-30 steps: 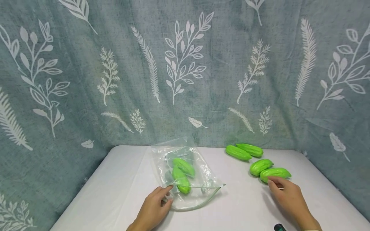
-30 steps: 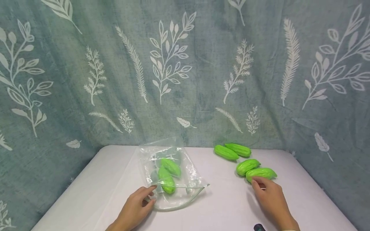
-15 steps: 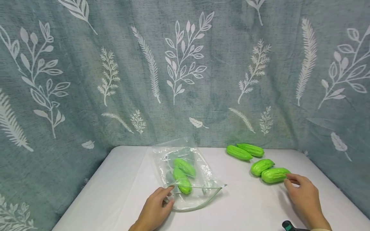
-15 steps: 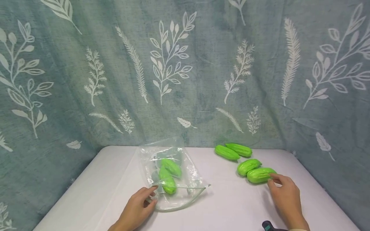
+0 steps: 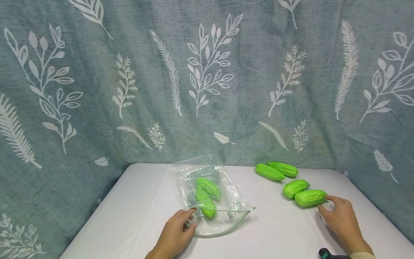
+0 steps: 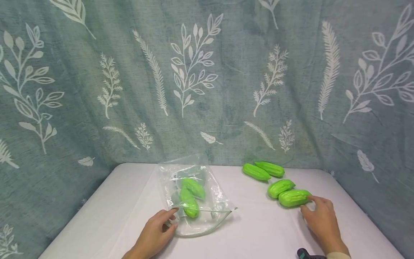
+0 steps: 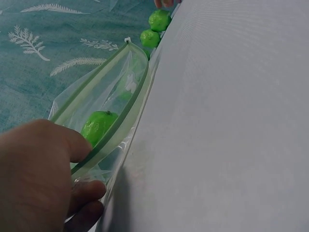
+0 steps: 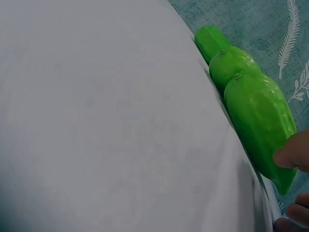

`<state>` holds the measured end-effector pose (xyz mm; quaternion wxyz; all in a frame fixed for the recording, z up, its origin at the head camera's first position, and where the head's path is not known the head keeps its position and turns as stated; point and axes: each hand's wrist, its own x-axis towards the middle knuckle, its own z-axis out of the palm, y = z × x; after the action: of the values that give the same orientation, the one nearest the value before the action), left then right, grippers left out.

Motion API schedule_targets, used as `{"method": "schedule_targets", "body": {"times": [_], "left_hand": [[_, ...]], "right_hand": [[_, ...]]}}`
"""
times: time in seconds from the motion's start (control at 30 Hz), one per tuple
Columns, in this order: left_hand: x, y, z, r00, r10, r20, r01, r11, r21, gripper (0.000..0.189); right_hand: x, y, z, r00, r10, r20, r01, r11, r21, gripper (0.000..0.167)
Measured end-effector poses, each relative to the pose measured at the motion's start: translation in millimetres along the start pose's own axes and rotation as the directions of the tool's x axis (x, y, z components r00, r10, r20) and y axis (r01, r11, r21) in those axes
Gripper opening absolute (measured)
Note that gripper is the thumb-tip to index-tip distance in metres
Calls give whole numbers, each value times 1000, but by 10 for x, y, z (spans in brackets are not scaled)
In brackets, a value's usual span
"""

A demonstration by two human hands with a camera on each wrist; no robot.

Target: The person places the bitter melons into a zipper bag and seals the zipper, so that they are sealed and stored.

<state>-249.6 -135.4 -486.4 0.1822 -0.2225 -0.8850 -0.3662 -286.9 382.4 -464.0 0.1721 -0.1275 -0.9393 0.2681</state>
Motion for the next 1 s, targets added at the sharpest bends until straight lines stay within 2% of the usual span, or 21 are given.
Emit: {"method": "schedule_targets", "body": {"times": [0.27,0.6,1.0], "left_hand": [[-2,0,14,1000,7,-5,-7,1000,0,46],[-5,-21,13,1000,5,-19,-5,1000,-1,45],[-4,-11,3,1000,-5,-11,5,1000,-6,45]], "right_hand": [[63,104,-4,999,25,38,-25,1000,-1,67],[183,93,3,987,-64,147,63,998,8,90],[231,13,41,978,-149,149,154,988,-26,87]]}}
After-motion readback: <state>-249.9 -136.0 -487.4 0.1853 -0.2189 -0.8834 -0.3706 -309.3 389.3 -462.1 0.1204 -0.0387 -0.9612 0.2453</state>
